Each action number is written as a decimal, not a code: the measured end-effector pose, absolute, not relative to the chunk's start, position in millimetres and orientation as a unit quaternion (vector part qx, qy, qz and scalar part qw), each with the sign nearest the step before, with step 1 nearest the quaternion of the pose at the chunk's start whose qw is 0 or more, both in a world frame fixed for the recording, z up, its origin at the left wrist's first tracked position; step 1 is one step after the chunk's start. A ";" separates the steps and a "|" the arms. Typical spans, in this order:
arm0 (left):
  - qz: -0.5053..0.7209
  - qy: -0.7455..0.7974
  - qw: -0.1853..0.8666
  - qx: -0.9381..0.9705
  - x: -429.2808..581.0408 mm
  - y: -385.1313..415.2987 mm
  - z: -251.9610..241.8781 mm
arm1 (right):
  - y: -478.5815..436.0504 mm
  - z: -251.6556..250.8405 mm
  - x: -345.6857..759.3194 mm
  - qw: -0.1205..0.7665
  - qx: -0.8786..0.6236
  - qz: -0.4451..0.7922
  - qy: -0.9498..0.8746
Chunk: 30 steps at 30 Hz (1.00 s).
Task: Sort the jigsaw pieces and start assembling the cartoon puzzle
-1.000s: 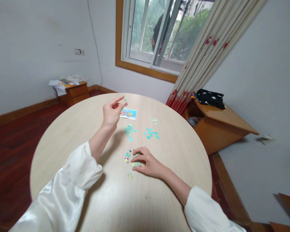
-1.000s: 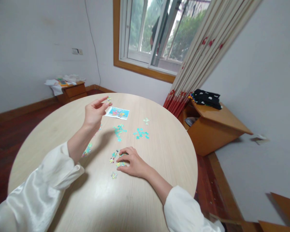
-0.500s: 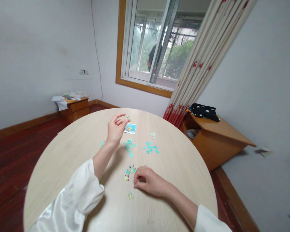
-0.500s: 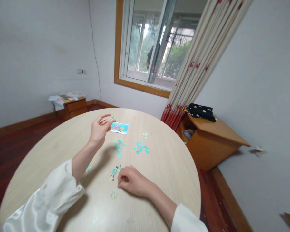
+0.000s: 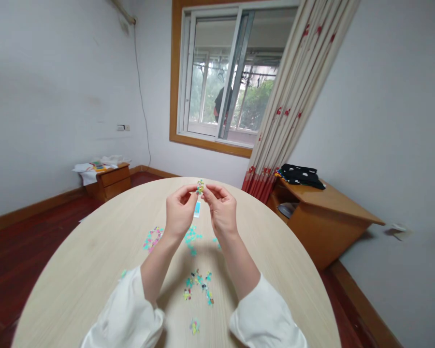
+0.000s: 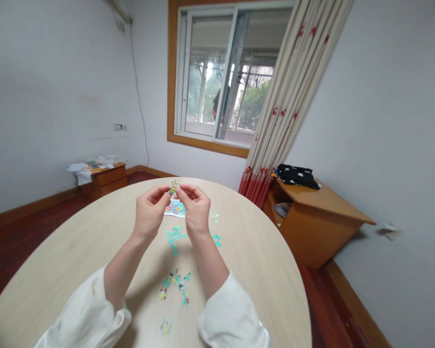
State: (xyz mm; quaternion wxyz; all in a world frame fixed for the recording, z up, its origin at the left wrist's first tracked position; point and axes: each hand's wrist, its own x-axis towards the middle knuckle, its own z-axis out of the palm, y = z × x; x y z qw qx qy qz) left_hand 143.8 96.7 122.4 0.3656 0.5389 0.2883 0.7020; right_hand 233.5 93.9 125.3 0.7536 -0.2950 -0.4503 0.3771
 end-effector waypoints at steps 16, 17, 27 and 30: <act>0.689 0.282 0.409 0.528 143.9 97.9 121.8 | 97.8 122.2 239.6 0.733 -0.315 0.383 -0.466; 0.688 0.282 0.412 0.527 143.2 97.8 122.2 | 97.9 122.3 240.7 0.723 -0.317 0.389 -0.474; 0.671 0.278 0.433 0.534 141.8 95.0 124.8 | 98.4 122.7 245.9 0.694 -0.332 0.431 -0.472; 0.657 0.274 0.440 0.547 141.1 93.6 126.9 | 97.9 123.5 249.4 0.693 -0.341 0.390 -0.502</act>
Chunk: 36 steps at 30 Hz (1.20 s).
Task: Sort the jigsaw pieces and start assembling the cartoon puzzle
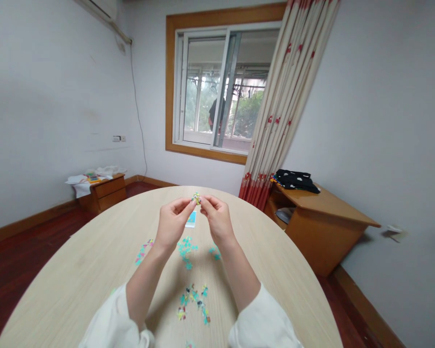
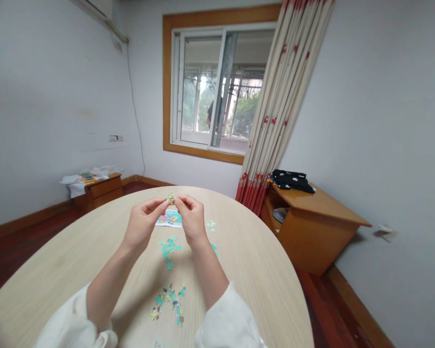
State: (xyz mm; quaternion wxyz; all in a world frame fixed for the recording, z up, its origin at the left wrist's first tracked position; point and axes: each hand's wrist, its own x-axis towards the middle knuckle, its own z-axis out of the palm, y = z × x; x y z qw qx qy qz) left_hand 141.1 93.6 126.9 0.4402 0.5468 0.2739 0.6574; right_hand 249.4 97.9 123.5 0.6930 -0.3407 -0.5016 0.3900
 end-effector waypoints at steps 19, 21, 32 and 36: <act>0.663 0.293 0.458 0.515 131.3 85.7 139.9 | 86.3 131.1 256.4 0.664 -0.386 0.154 -0.622; 0.663 0.289 0.456 0.519 131.4 86.5 139.4 | 85.7 131.5 256.0 0.661 -0.386 0.150 -0.626; 0.661 0.284 0.450 0.529 129.7 90.4 134.7 | 87.6 129.4 257.4 0.664 -0.376 0.144 -0.630; 0.662 0.273 0.448 0.534 129.5 91.5 134.4 | 86.9 129.4 257.2 0.660 -0.374 0.141 -0.636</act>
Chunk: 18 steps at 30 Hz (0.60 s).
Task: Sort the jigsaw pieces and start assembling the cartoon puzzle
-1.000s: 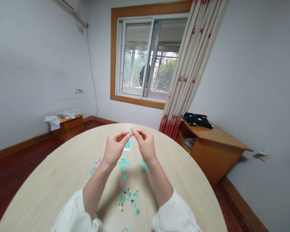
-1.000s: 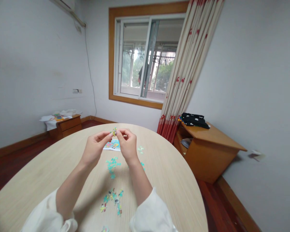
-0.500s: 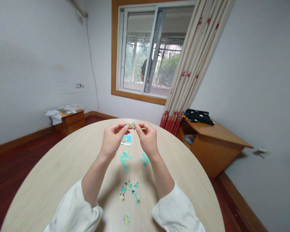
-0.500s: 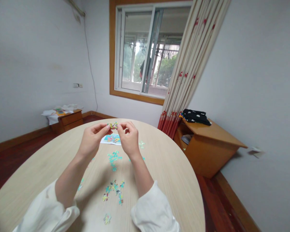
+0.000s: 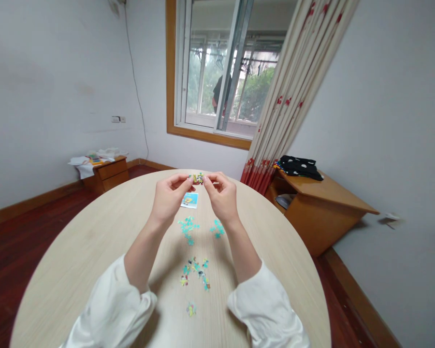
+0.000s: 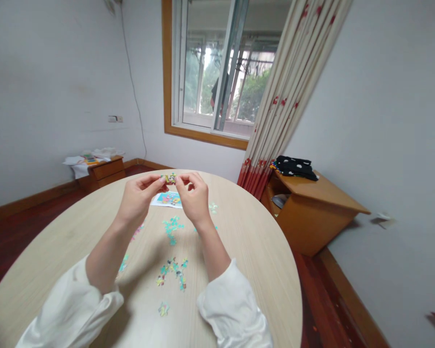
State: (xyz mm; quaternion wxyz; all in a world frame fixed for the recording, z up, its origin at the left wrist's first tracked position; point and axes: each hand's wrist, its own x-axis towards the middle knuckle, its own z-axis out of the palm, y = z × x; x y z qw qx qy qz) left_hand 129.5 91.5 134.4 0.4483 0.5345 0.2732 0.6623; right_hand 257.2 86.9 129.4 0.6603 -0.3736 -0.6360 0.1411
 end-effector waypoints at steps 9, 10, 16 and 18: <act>0.658 0.273 0.444 0.543 129.5 90.7 136.0 | 85.9 129.3 256.8 0.653 -0.373 0.137 -0.645; 0.657 0.273 0.445 0.544 129.4 90.9 135.7 | 85.8 129.2 256.9 0.652 -0.373 0.139 -0.645; 0.656 0.277 0.438 0.549 129.1 91.7 134.4 | 85.9 128.9 257.1 0.646 -0.374 0.148 -0.649; 0.656 0.276 0.437 0.550 129.4 91.5 134.8 | 86.3 128.6 257.1 0.643 -0.376 0.155 -0.649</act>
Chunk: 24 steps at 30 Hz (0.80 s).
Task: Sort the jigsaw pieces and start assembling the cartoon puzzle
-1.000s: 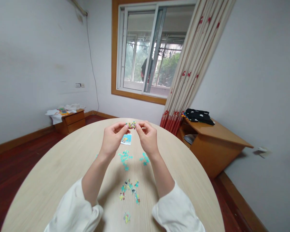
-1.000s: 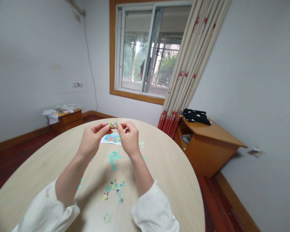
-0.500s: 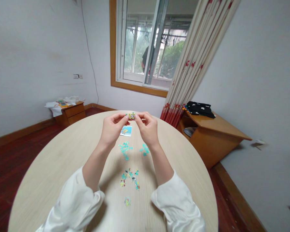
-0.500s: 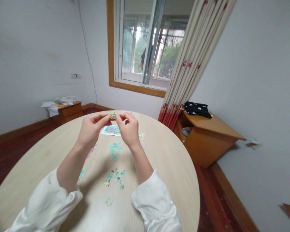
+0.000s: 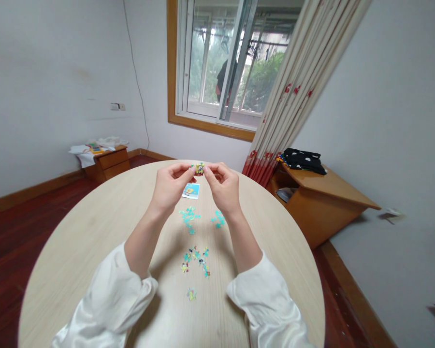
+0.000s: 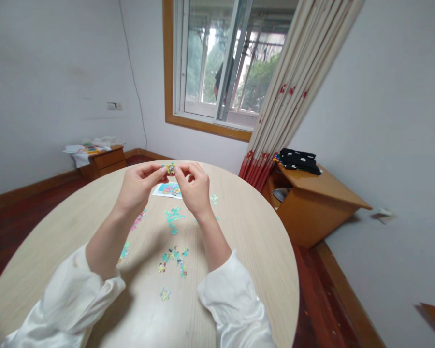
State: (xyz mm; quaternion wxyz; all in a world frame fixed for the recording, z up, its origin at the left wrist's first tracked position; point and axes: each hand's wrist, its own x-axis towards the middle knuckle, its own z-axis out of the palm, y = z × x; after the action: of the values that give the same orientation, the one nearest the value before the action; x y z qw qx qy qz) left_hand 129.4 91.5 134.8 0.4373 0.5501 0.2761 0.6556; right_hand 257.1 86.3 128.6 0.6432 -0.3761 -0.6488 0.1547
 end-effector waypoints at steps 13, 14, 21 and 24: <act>0.655 0.281 0.440 0.546 130.3 92.7 134.9 | 88.3 123.8 253.3 0.653 -0.370 0.166 -0.639; 0.655 0.279 0.443 0.546 130.3 92.9 134.7 | 88.4 123.4 252.9 0.656 -0.366 0.169 -0.639; 0.663 0.277 0.437 0.540 131.4 91.5 136.1 | 88.2 122.7 251.0 0.670 -0.354 0.168 -0.631; 0.659 0.290 0.432 0.544 131.7 90.3 137.6 | 88.3 122.4 250.3 0.663 -0.367 0.161 -0.632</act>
State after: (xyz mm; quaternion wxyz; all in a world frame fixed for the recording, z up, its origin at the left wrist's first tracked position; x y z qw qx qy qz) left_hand 131.7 90.3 137.6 0.4317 0.5435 0.2904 0.6587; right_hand 250.3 88.3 122.4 0.6633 -0.3673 -0.6318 0.1612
